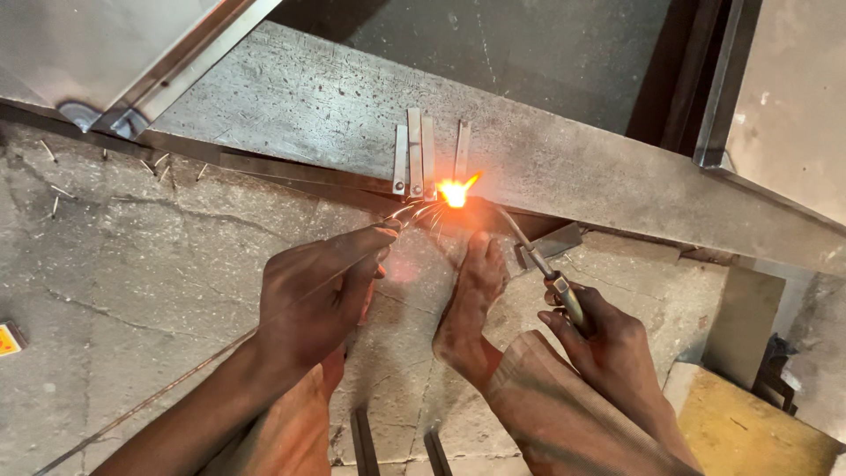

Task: The person welds several small metal strips onto a larger metal sheet using a welding torch and a filler rod, creating bright sparks and molten metal points.

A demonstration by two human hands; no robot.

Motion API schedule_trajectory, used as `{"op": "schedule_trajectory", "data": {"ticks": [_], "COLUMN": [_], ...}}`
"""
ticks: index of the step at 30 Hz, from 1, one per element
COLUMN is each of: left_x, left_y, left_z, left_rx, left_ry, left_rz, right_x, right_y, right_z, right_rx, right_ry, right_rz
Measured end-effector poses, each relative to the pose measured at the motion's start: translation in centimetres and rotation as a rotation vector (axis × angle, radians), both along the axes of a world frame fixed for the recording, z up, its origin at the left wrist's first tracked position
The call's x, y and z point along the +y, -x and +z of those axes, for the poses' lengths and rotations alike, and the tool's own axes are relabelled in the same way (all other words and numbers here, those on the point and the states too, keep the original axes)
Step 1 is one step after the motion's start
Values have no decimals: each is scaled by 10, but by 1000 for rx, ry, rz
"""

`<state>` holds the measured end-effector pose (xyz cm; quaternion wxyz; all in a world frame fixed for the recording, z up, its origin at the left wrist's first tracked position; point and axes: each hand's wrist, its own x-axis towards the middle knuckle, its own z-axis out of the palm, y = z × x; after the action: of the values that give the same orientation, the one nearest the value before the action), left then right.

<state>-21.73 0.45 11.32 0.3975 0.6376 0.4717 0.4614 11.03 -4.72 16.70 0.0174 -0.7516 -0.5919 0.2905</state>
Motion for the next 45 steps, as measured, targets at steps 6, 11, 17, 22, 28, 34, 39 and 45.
{"op": "schedule_trajectory", "data": {"ticks": [6,11,17,22,28,34,39,45], "left_x": [0,2,4,5,8,6,8,14], "left_y": [-1,-3,-5,-8,-10,-8,-11,-5], "left_z": [1,2,3,3,5,5,6,14], "left_rx": [13,22,46,12,19,-14,41,238], "left_ry": [24,33,-26,11,-59,106,40,-265], "left_rz": [-4,-8,-12,-12,-26,-73,-44,-103], "right_x": [0,-1,-1,-2,-2,-2,-2,-4], "right_y": [0,-1,-2,-3,-5,-5,-6,-7], "right_z": [0,0,-2,-1,-2,-4,-5,-8], "right_rx": [39,47,9,58,86,38,57,77], "right_ry": [-17,-3,40,29,32,76,66,30], "right_rz": [0,-27,-55,-64,-62,-90,-89,-73]}}
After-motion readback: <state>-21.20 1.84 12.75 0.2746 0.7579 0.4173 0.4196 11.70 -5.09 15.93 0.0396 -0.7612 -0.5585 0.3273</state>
